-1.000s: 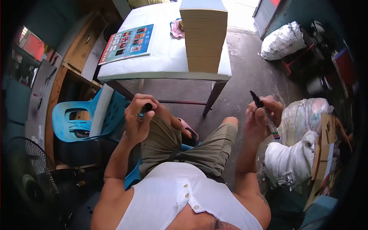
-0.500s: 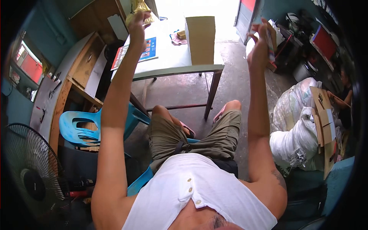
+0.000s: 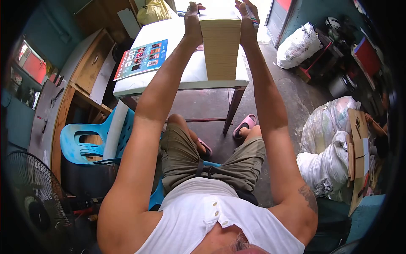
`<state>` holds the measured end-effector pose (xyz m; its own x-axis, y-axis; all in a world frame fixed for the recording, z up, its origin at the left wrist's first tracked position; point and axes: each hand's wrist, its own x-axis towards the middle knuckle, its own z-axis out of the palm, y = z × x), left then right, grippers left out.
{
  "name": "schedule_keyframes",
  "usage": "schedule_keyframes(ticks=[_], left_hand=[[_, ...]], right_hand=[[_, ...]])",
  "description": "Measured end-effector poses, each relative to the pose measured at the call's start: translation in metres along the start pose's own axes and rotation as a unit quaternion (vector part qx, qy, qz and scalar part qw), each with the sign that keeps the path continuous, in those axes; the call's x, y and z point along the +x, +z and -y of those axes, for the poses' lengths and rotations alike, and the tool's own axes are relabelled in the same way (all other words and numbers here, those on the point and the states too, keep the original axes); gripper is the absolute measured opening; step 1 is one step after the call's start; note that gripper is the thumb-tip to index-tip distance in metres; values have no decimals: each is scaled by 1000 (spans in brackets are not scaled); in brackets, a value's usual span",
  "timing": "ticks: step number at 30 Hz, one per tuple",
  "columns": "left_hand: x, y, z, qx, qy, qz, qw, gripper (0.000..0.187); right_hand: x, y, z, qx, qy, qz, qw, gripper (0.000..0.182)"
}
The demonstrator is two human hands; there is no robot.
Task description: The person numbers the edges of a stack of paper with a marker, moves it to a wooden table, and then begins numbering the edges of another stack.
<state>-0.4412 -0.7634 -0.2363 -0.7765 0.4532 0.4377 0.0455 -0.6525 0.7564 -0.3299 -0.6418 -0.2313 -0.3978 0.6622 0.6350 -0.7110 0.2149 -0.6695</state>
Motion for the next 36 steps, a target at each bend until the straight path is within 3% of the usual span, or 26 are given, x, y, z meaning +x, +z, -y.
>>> schedule_keyframes(ticks=[3, 11, 13, 14, 15, 16, 17, 19, 21, 23, 25, 26, 29, 30, 36], left_hand=[[2, 3, 0, 13, 7, 12, 1000, 47], [-20, 18, -19, -43, -54, 17, 997, 44], [-4, 3, -11, -7, -32, -5, 999, 45], [8, -6, -7, 9, -19, -16, 1000, 45], [22, -12, -7, 54, 50, -32, 997, 45], [31, -14, -16, 134, 112, -36, 984, 42], [40, -12, -30, 213, 172, -42, 961, 38], [61, 2, -60, 335, 160, 49, 927, 48], [83, 26, -69, 430, 213, 193, 856, 49], [82, 51, -67, 513, 207, 330, 765, 50], [70, 67, -64, 537, 157, 419, 715, 49], [70, 68, -54, 550, 182, 434, 690, 48], [56, 68, -52, 510, 119, 476, 706, 45], [50, 68, -56, 536, 120, 474, 688, 44], [42, 66, -61, 513, 120, 486, 698, 43]], right_hand=[[8, -3, -12, 11, -47, 56, 997, 50], [1, -1, -5, -48, -47, 39, 997, 49], [-1, -5, -1, -17, 8, 2, 1000, 46], [-5, -10, -1, 10, -130, 0, 991, 34], [-10, -14, 5, -2, -182, -27, 983, 26], [-14, -19, 12, -17, -233, -57, 971, 20], [-29, -24, 29, -72, -198, -115, 971, 19], [-55, -36, 42, -87, -228, -84, 966, 26], [-91, -19, 69, -61, -203, -72, 974, 42], [-109, -6, 70, -71, -233, -20, 970, 35], [-116, -7, 57, -115, -260, 29, 958, 25], [-113, -7, 55, -133, -269, 35, 953, 23], [-100, -5, 47, -145, -296, 45, 943, 21], [-96, -5, 44, -142, -308, 46, 940, 21], [-84, -5, 33, -167, -285, 31, 943, 24]])
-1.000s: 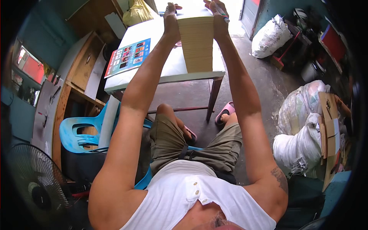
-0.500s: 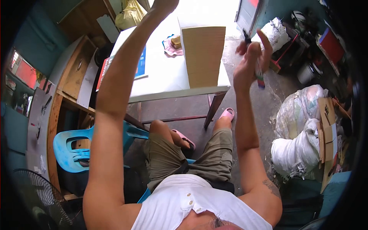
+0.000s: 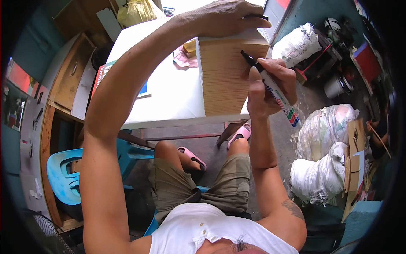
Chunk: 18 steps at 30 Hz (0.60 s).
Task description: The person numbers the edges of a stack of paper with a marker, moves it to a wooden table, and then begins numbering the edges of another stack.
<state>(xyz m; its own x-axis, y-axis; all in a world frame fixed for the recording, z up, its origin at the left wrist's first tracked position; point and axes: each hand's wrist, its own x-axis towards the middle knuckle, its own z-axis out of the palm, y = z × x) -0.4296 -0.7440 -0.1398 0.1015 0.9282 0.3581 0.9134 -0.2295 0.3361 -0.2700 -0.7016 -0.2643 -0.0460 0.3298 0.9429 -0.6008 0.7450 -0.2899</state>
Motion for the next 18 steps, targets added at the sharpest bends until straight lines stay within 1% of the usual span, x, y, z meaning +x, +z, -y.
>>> schedule_keyframes(ticks=[3, 5, 7, 9, 10, 12, 13, 14, 16, 18], left_hand=[[-7, -11, -14, -9, -4, 18, 1000, 43], [-7, -11, -11, -18, -1, 19, 1000, 43], [-3, -3, -4, -25, -1, 5, 1000, 42], [-2, -2, -2, -9, -7, 6, 1000, 42], [-2, -3, -3, -1, -11, 7, 1000, 42], [5, 17, 29, 60, 115, -55, 990, 30], [6, 19, 31, 92, 178, -86, 976, 24], [8, 21, 34, 81, 122, -71, 987, 22], [4, 16, 15, 55, 9, -38, 998, 21], [4, 20, 20, 70, 69, -73, 992, 22]], right_hand=[[7, 7, -3, 32, -29, -23, 999, 27], [8, 11, -5, 48, -35, -44, 997, 28], [6, 13, -5, 23, -39, -46, 998, 26], [1, 12, -3, -42, -48, -25, 998, 27], [1, 12, -4, -43, -55, -23, 997, 28], [2, 14, -6, -43, -72, -20, 996, 31], [2, 14, -7, -42, -77, -16, 996, 31], [2, 13, -8, -41, -81, -13, 996, 32], [2, 11, -9, -44, -85, -7, 995, 32], [2, 10, -8, -47, -82, -4, 995, 32]])
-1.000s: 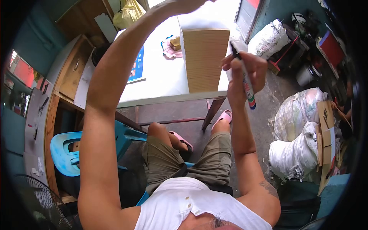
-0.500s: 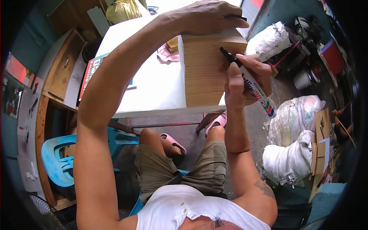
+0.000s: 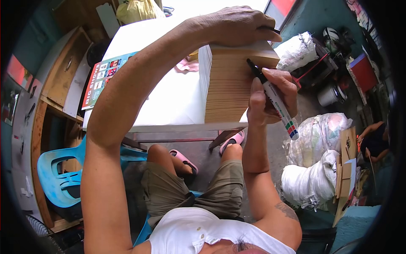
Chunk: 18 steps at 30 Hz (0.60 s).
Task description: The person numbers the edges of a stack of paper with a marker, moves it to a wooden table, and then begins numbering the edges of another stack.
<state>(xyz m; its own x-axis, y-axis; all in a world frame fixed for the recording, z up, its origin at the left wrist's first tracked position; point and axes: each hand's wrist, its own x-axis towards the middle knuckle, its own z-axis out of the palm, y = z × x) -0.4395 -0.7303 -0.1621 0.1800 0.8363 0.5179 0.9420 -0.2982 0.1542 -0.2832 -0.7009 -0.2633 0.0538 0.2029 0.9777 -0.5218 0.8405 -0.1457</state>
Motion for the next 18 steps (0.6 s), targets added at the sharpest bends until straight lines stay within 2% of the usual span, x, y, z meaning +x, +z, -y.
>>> schedule_keyframes(ticks=[4, 7, 10, 13, 16, 18], left_hand=[[-1, 6, 8, 17, 74, -40, 996, 25], [0, 1, 0, -1, -16, 8, 1000, 26], [-1, 5, 2, 8, -2, -14, 1000, 26], [-5, 6, 3, 30, 63, -53, 996, 27], [-4, 0, -4, 21, -6, -8, 1000, 28], [-1, 2, -1, 28, -1, -1, 1000, 29]], right_hand=[[-1, 1, -1, -5, 27, -17, 999, 30], [-1, -4, 1, 13, 87, -20, 996, 26], [6, 1, 14, 62, 167, -32, 984, 21], [8, -1, 15, 79, 209, -50, 973, 23], [8, 2, 10, 102, 213, -71, 969, 25], [6, -4, 8, 133, 219, -70, 964, 22]])
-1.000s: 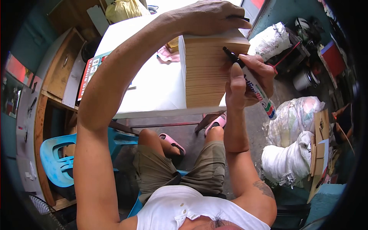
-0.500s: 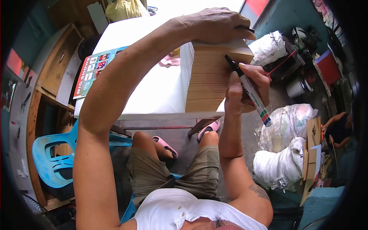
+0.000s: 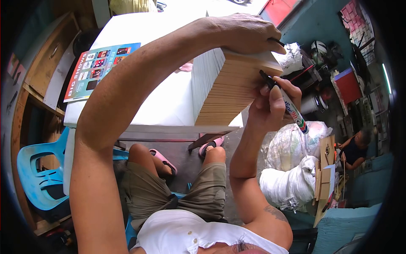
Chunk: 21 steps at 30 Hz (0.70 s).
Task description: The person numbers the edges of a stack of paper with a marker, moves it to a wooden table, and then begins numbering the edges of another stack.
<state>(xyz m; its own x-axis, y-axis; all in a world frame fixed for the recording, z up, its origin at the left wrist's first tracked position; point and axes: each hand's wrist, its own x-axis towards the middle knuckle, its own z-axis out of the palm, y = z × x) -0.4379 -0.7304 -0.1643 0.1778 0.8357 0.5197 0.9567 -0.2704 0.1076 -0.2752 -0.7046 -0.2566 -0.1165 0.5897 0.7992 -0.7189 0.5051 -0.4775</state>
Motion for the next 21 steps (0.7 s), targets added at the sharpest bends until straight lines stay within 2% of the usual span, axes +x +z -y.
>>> schedule_keyframes(ticks=[2, 7, 10, 13, 17, 19, 21], left_hand=[[0, 3, 4, -5, -4, -3, 1000, 30], [1, 1, -2, -14, -40, 5, 999, 30], [-3, 0, -1, -29, 7, -20, 999, 30], [0, 2, -3, -11, -32, -11, 999, 30], [2, 7, 3, 12, -14, -18, 1000, 27], [3, 8, 8, 33, 29, -17, 999, 26], [4, 9, 9, 36, 26, -15, 999, 27]], right_hand=[[0, 0, 0, 3, -3, 11, 1000, 21], [1, 10, 0, -99, -67, 13, 993, 21], [2, 6, -4, -129, -98, 26, 986, 21], [3, 5, -5, -133, -111, 31, 984, 21], [6, -4, -12, -152, -160, 51, 974, 21], [5, 1, -9, -141, -139, 49, 979, 21], [3, 6, -3, -138, -106, 42, 984, 21]])
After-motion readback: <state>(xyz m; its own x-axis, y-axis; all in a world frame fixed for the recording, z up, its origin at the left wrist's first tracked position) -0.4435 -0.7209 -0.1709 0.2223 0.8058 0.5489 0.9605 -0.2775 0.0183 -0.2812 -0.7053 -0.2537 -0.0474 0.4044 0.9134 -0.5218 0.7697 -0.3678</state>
